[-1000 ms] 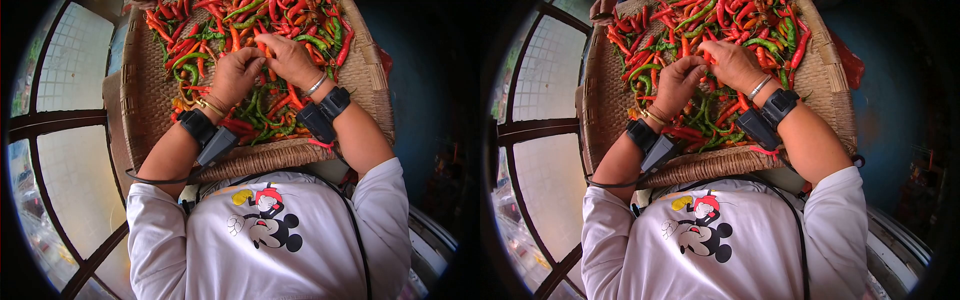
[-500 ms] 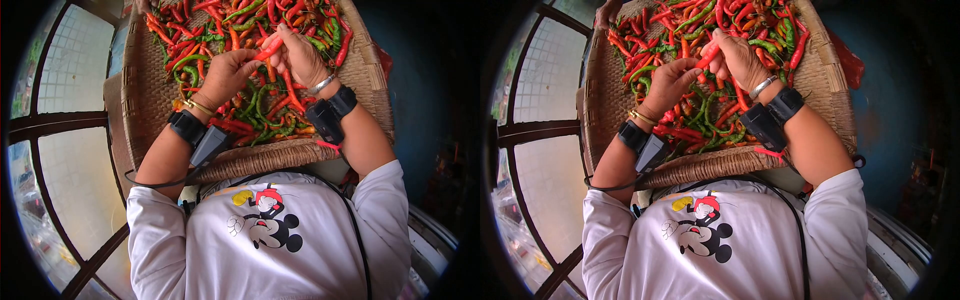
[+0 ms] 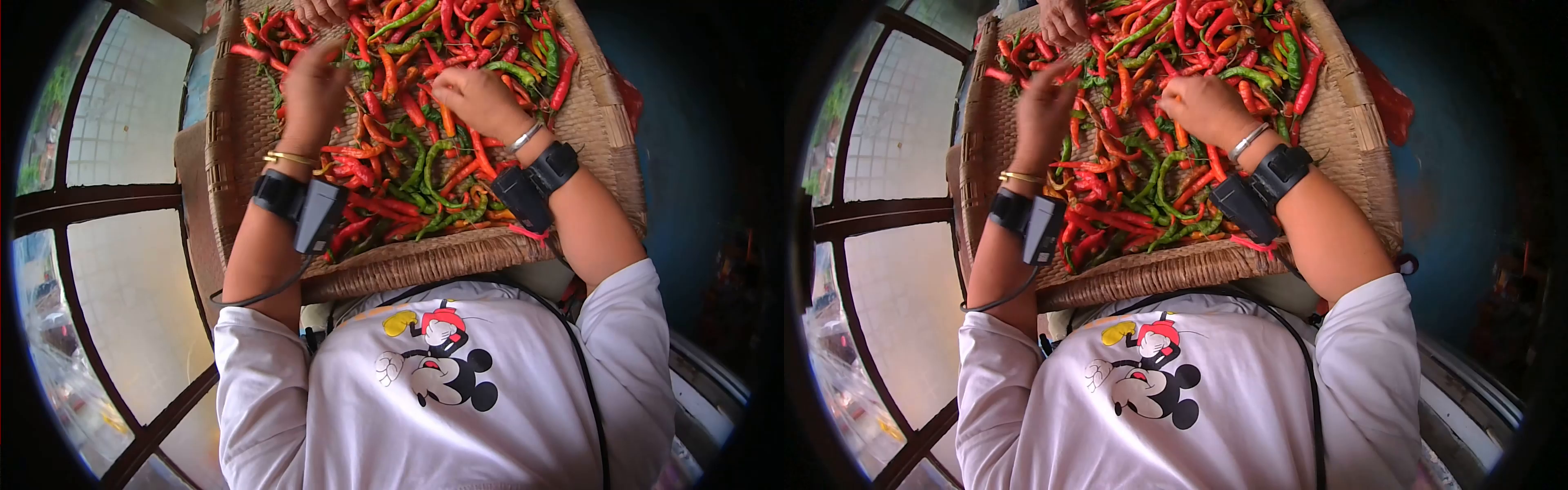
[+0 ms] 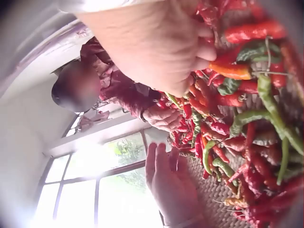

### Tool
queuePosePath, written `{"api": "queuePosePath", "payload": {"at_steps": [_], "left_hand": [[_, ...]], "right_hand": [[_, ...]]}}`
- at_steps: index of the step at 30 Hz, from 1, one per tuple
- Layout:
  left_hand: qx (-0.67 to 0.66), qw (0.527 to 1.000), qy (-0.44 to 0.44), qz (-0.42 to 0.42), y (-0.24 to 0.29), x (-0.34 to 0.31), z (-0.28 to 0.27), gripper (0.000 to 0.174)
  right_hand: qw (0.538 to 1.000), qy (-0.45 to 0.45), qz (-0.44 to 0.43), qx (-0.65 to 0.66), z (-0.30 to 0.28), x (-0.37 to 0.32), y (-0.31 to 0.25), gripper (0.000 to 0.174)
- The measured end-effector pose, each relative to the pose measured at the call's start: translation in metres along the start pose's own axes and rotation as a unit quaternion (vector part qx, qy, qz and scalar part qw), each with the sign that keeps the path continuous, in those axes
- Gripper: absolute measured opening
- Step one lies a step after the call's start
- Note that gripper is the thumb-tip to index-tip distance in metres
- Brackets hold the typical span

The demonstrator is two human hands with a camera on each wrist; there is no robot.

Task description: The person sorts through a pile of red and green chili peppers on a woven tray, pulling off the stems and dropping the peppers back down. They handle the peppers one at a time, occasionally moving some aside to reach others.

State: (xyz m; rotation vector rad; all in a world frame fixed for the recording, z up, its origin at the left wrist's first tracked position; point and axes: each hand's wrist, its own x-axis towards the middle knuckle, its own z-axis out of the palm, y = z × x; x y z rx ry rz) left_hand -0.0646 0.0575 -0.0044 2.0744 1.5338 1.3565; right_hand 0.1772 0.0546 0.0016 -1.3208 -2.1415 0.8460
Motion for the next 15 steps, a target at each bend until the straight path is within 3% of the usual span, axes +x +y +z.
{"api": "queuePosePath", "payload": {"at_steps": [1,4,7,11,15], "left_hand": [[-0.014,0.992,-0.116,-0.048,0.014,-0.008,0.006,0.036],[0.16,0.965,-0.198,0.064,0.032,-0.018,0.02,0.042],[0.261,0.939,-0.189,0.124,0.031,-0.025,0.031,0.046],[0.301,0.916,-0.241,0.11,0.035,-0.026,0.029,0.044],[0.298,0.917,-0.233,0.125,0.036,-0.023,0.025,0.04]], "right_hand": [[0.993,-0.013,-0.058,-0.1,0.002,-0.002,-0.002,0.022],[0.984,-0.07,-0.047,-0.158,0.005,-0.006,-0.002,0.024],[0.978,-0.103,-0.035,-0.18,0.004,-0.007,0.0,0.026],[0.973,-0.112,-0.032,-0.201,0.003,-0.008,-0.003,0.027],[0.966,-0.119,-0.012,-0.228,0.005,-0.009,-0.008,0.025]]}}
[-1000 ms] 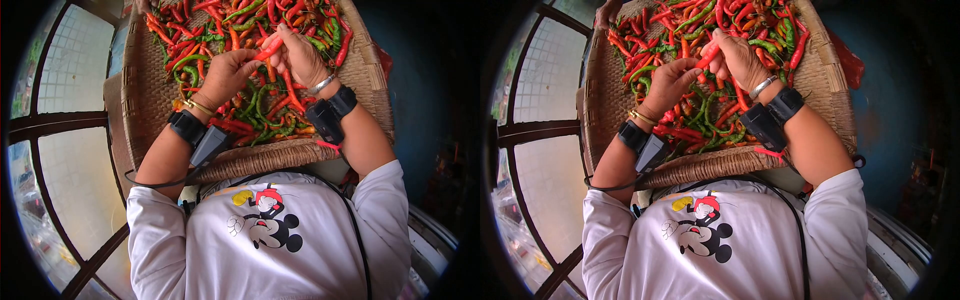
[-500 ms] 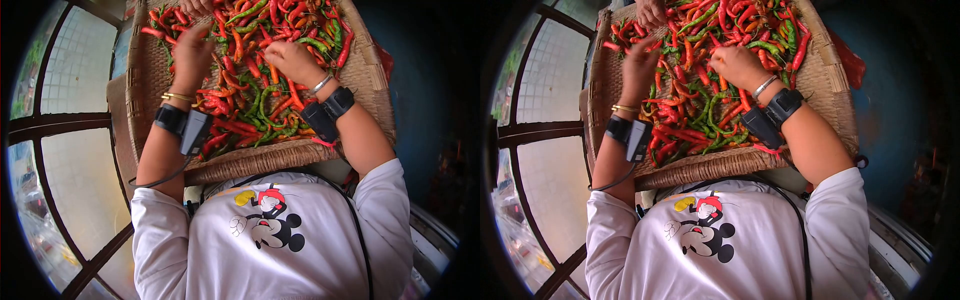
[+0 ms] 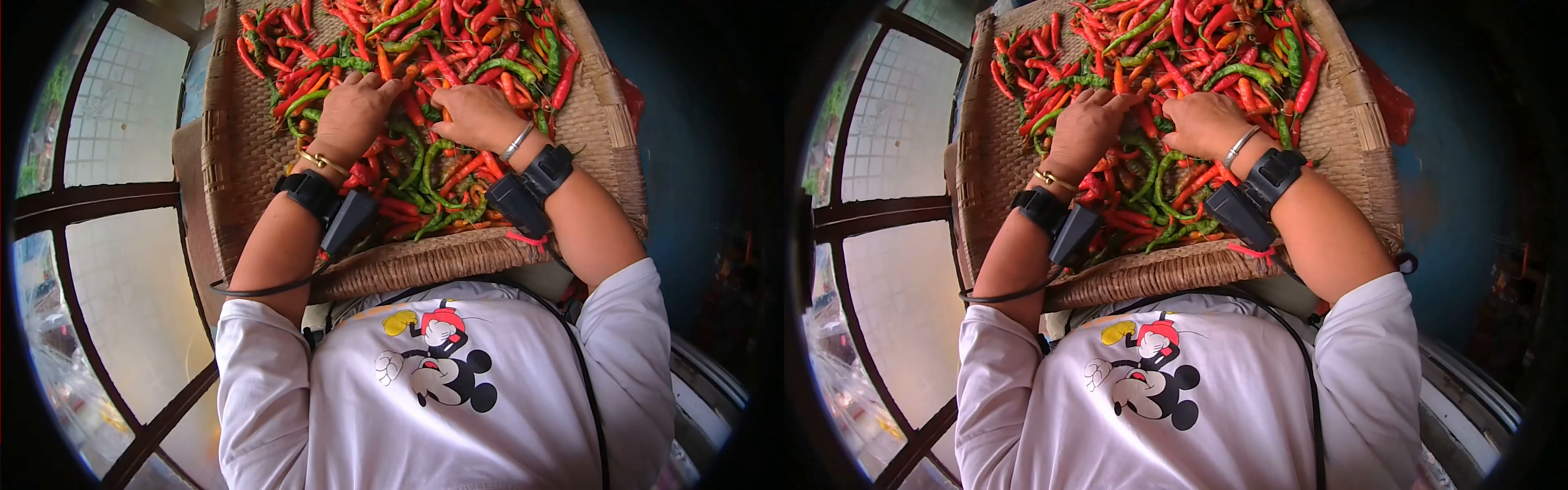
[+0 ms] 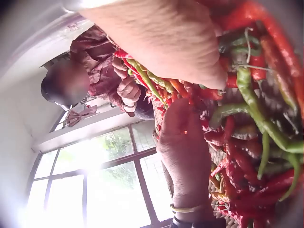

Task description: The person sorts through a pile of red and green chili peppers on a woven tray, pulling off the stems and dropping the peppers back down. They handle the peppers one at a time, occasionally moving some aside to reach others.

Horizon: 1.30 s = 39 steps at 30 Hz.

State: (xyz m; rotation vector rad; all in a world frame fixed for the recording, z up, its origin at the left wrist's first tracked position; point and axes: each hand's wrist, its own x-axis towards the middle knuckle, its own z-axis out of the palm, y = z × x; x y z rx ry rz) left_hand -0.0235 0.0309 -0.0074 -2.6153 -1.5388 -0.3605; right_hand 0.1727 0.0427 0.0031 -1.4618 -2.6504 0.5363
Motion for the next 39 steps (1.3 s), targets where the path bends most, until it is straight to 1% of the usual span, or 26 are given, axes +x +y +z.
{"api": "queuePosePath", "payload": {"at_steps": [2,6,8,9,11,12,14,15,17,18,20,21,23,24,26,27,28,29,30,32,33,34,35,36,37,39], "left_hand": [[0.01,0.998,0.055,0.022,0.002,0.001,-0.002,0.032],[-0.027,0.997,0.077,0.013,0.011,0.003,-0.017,0.025],[-0.122,0.981,0.152,0.006,0.013,0.005,-0.023,0.022],[-0.122,0.981,0.152,0.007,0.014,0.006,-0.025,0.022],[-0.232,0.951,0.204,-0.028,0.015,0.009,-0.03,0.02],[-0.232,0.951,0.203,-0.027,0.018,0.009,-0.035,0.02],[-0.396,0.904,0.132,-0.098,0.023,0.007,-0.043,0.017],[-0.395,0.904,0.132,-0.098,0.024,0.006,-0.039,0.017],[-0.478,0.869,0.094,-0.09,0.024,0.004,-0.027,0.019],[-0.478,0.869,0.095,-0.091,0.024,0.004,-0.024,0.019],[-0.466,0.875,0.115,-0.069,0.024,0.004,-0.021,0.024],[-0.466,0.875,0.115,-0.069,0.025,0.004,-0.023,0.024],[-0.431,0.89,0.116,-0.099,0.03,0.004,-0.029,0.036],[-0.431,0.889,0.116,-0.1,0.032,0.003,-0.028,0.036],[-0.434,0.89,0.076,-0.117,0.034,0.001,-0.026,0.045],[-0.431,0.892,0.079,-0.106,0.035,0.002,-0.024,0.051],[-0.431,0.892,0.079,-0.107,0.035,0.001,-0.023,0.051],[-0.401,0.908,0.077,-0.099,0.036,0.0,-0.023,0.051],[-0.369,0.922,0.075,-0.091,0.038,0.0,-0.024,0.052],[-0.378,0.919,0.066,-0.093,0.04,-0.001,-0.019,0.053],[-0.387,0.915,0.058,-0.096,0.041,-0.001,-0.016,0.055],[-0.386,0.916,0.058,-0.096,0.042,-0.001,-0.014,0.055],[-0.396,0.91,0.09,-0.079,0.043,-0.001,-0.012,0.056],[-0.406,0.904,0.121,-0.061,0.044,0.0,-0.01,0.056],[-0.405,0.904,0.121,-0.06,0.044,-0.001,-0.006,0.056],[-0.563,0.808,0.096,-0.142,0.045,0.0,-0.003,0.05]], "right_hand": [[1.0,0.002,0.002,-0.006,0.003,0.001,0.002,0.021],[0.998,0.013,0.043,0.035,-0.002,0.001,0.003,0.016],[0.99,0.074,0.061,0.1,-0.005,0.003,0.005,0.015],[0.99,0.074,0.062,0.101,-0.006,0.004,0.007,0.015],[0.974,0.14,0.044,0.173,-0.006,0.007,0.01,0.013],[0.974,0.14,0.044,0.173,-0.007,0.007,0.008,0.013],[0.951,0.16,0.019,0.262,-0.009,0.007,0.002,0.017],[0.951,0.16,0.018,0.262,-0.009,0.008,-0.002,0.017],[0.895,0.187,-0.037,0.402,-0.008,0.007,-0.011,0.02],[0.896,0.186,-0.038,0.402,-0.011,0.005,-0.015,0.02],[0.866,0.119,-0.015,0.486,-0.019,0.0,-0.022,0.021],[0.866,0.119,-0.015,0.486,-0.016,0.001,-0.021,0.021],[0.873,0.144,-0.033,0.464,-0.01,0.004,-0.019,0.02],[0.874,0.143,-0.034,0.464,-0.01,0.004,-0.019,0.02],[0.909,0.149,-0.036,0.388,-0.013,0.002,-0.021,0.022],[0.909,0.148,-0.037,0.388,-0.014,0.001,-0.023,0.022],[0.923,0.148,-0.035,0.354,-0.015,-0.001,-0.025,0.018],[0.936,0.148,-0.032,0.319,-0.015,-0.002,-0.026,0.014],[0.936,0.148,-0.032,0.319,-0.013,-0.001,-0.024,0.014],[0.936,0.149,-0.028,0.317,-0.008,0.001,-0.02,0.024],[0.936,0.149,-0.028,0.317,-0.01,0.0,-0.022,0.024],[0.941,0.173,-0.041,0.289,-0.012,-0.002,-0.025,0.023],[0.944,0.197,-0.054,0.26,-0.014,-0.002,-0.026,0.021],[0.943,0.198,-0.054,0.26,-0.014,-0.002,-0.026,0.021],[0.936,0.217,-0.06,0.271,-0.014,-0.002,-0.026,0.02],[0.928,0.237,-0.067,0.281,-0.015,-0.001,-0.025,0.02]]}}
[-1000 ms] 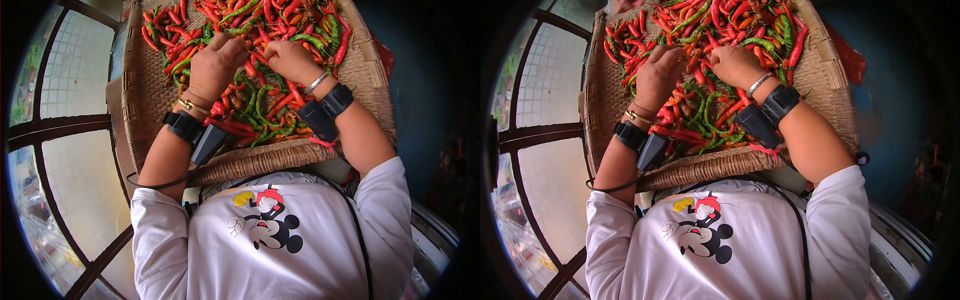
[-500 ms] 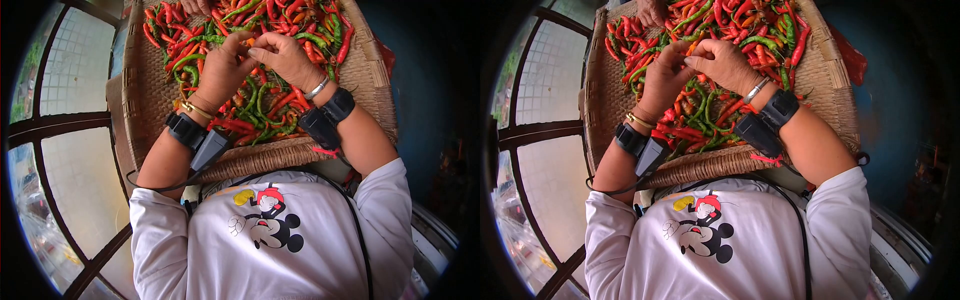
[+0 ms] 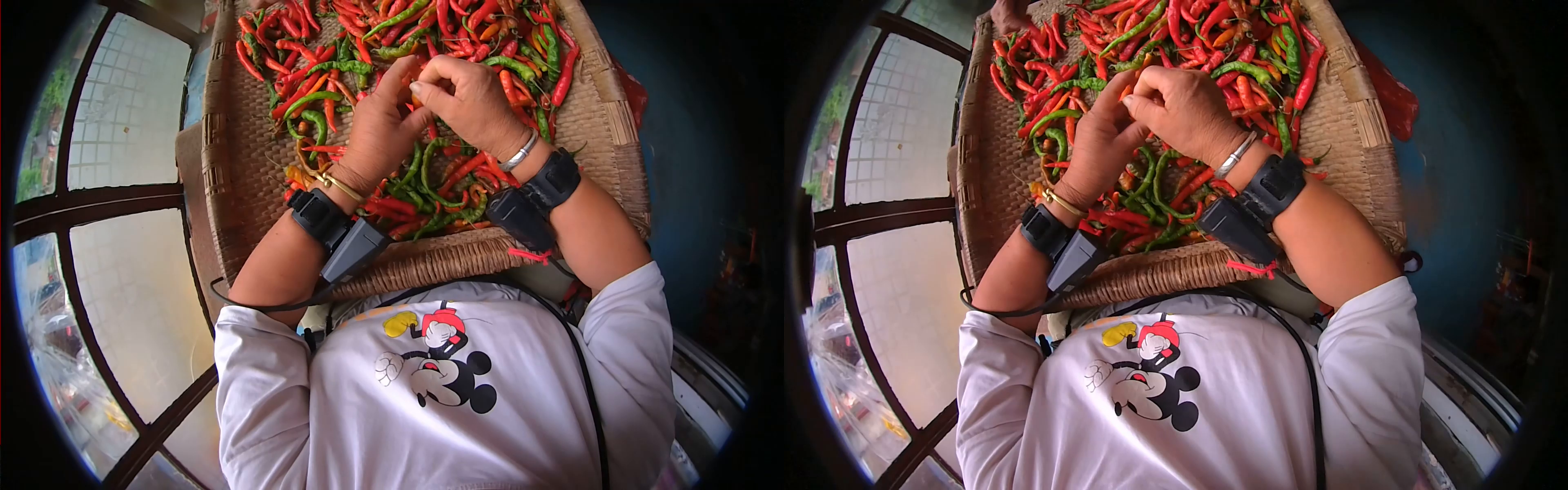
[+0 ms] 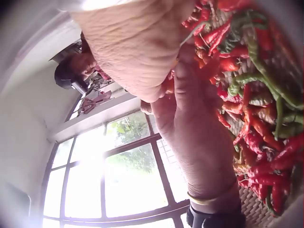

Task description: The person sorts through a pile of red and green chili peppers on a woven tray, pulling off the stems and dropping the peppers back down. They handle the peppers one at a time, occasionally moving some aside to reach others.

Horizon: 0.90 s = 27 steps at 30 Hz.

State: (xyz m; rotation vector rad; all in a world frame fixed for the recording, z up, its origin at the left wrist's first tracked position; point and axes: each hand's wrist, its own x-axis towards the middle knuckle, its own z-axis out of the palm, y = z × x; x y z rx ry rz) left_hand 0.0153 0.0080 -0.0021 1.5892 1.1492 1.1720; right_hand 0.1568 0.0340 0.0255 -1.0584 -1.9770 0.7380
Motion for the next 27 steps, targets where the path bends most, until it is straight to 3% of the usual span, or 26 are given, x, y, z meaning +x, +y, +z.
{"api": "queuePosePath", "payload": {"at_steps": [3,5,7,9,11,13,14,15,18,21,23,25,26,27], "left_hand": [[-0.034,0.997,-0.025,-0.071,0.012,0.001,-0.01,0.04],[-0.132,0.985,-0.011,-0.114,0.019,0.007,-0.019,0.028],[-0.153,0.976,0.009,-0.153,0.033,0.014,-0.035,0.025],[-0.137,0.986,0.037,-0.087,0.023,0.03,-0.064,0.022],[-0.257,0.948,0.186,-0.024,0.02,0.045,-0.087,0.021],[-0.275,0.946,0.174,-0.001,0.017,0.045,-0.108,0.024],[-0.307,0.914,0.258,-0.062,0.01,0.042,-0.106,0.027],[-0.265,0.926,0.251,-0.092,0.002,0.038,-0.104,0.033],[-0.198,0.96,0.108,-0.166,0.016,0.027,-0.077,0.03],[-0.146,0.986,-0.002,-0.086,0.051,0.02,-0.059,0.023],[-0.134,0.991,-0.028,-0.006,0.093,0.006,-0.051,0.023],[-0.23,0.958,-0.108,0.131,0.128,-0.011,-0.05,0.025],[-0.333,0.938,-0.09,0.028,0.162,-0.029,-0.047,0.031],[-0.415,0.904,-0.01,0.099,0.176,-0.046,-0.042,0.032]], "right_hand": [[0.996,0.015,0.058,0.069,-0.004,0.003,0.0,0.021],[0.967,0.043,0.139,0.207,-0.007,0.003,0.0,0.022],[0.964,0.054,0.144,0.219,-0.008,0.005,0.006,0.023],[0.98,0.042,0.109,0.159,-0.008,0.006,0.018,0.021],[0.981,0.032,0.129,0.14,-0.008,0.003,0.023,0.021],[0.984,0.011,0.131,0.12,-0.008,0.003,0.023,0.021],[0.984,0.011,0.128,0.12,-0.007,0.004,0.023,0.021],[0.985,0.001,0.125,0.115,-0.005,0.004,0.023,0.021],[0.985,-0.019,0.129,0.113,0.001,0.002,0.023,0.021],[0.987,-0.026,0.118,0.103,0.004,0.001,0.025,0.02],[0.99,-0.02,0.104,0.091,0.005,0.0,0.027,0.02],[0.993,-0.011,0.077,0.093,0.004,0.001,0.03,0.019],[0.987,-0.006,0.105,0.124,0.003,0.0,0.028,0.019],[0.991,-0.005,0.096,0.095,0.0,0.0,0.028,0.019]]}}
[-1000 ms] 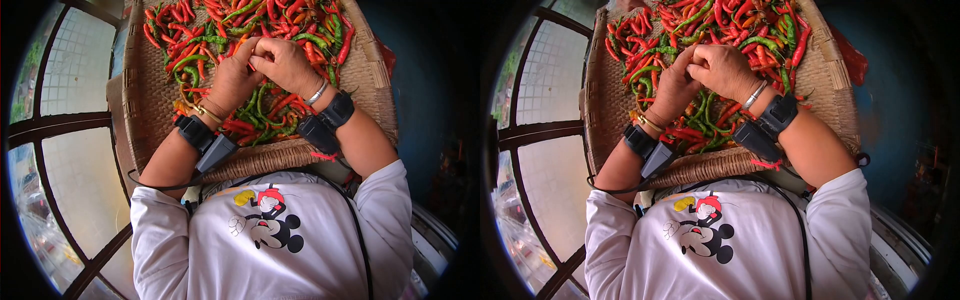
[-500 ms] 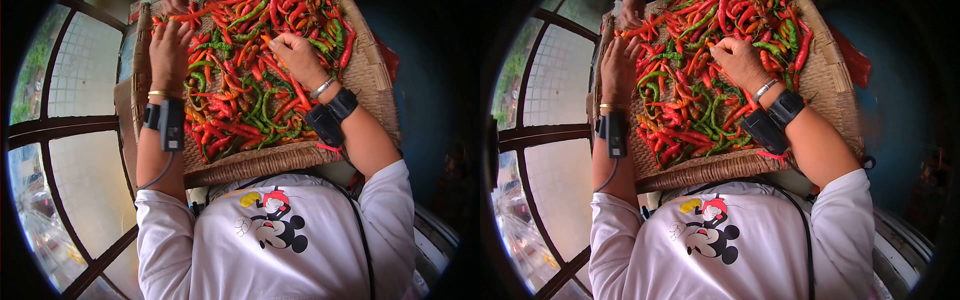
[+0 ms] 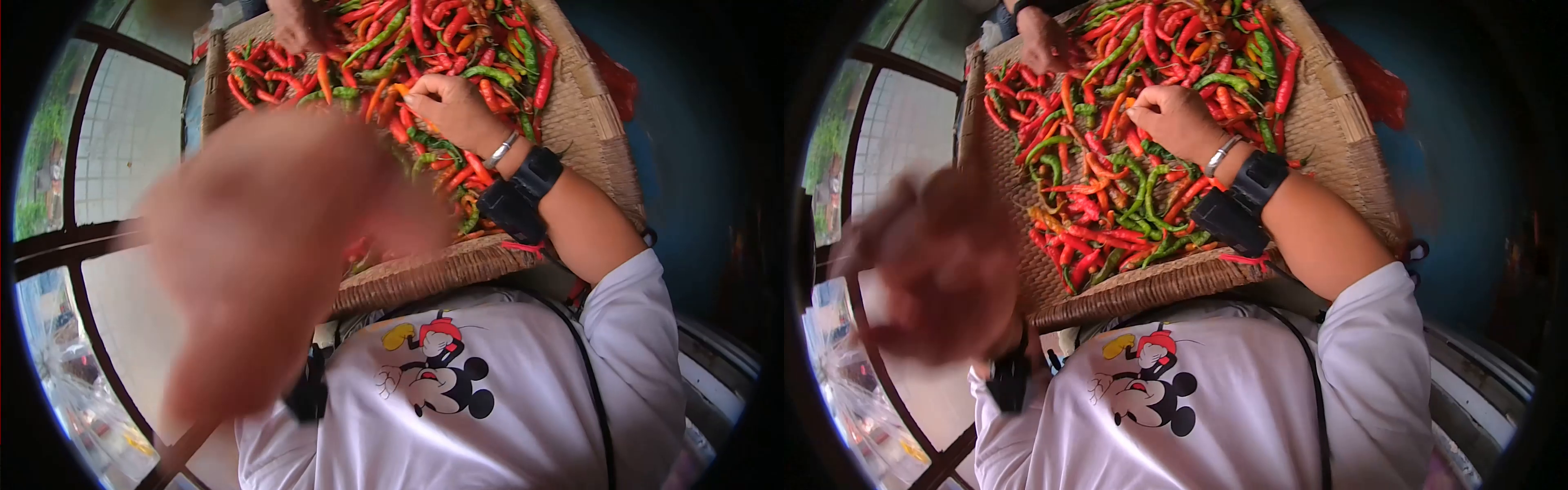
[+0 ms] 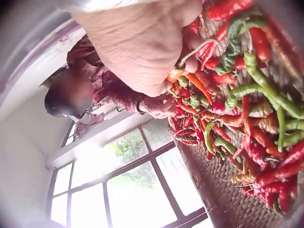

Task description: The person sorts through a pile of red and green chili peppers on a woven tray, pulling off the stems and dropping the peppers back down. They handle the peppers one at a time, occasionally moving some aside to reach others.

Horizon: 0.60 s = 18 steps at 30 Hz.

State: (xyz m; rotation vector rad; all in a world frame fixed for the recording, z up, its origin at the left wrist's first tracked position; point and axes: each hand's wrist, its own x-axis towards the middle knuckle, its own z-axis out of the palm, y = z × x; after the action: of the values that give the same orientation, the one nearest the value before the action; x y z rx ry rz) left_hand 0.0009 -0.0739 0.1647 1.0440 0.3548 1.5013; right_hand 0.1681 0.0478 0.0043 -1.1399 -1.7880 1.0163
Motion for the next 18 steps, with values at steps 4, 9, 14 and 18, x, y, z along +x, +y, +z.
{"api": "queuePosePath", "payload": {"at_steps": [4,9,14,18], "left_hand": [[-0.132,0.967,-0.067,0.209,0.02,-0.009,0.022,0.019],[-0.131,0.971,-0.107,0.166,0.031,-0.019,0.03,0.017],[-0.132,0.975,-0.114,0.136,0.024,-0.011,0.034,0.016],[-0.136,0.976,-0.127,0.114,0.031,-0.011,0.033,0.016]], "right_hand": [[1.0,0.015,0.006,-0.015,-0.004,-0.001,-0.002,0.021],[0.999,0.031,-0.005,-0.036,-0.002,-0.001,-0.006,0.02],[0.999,0.031,-0.012,-0.022,-0.001,-0.002,-0.009,0.019],[0.997,0.004,0.016,-0.072,0.001,-0.003,-0.008,0.018]]}}
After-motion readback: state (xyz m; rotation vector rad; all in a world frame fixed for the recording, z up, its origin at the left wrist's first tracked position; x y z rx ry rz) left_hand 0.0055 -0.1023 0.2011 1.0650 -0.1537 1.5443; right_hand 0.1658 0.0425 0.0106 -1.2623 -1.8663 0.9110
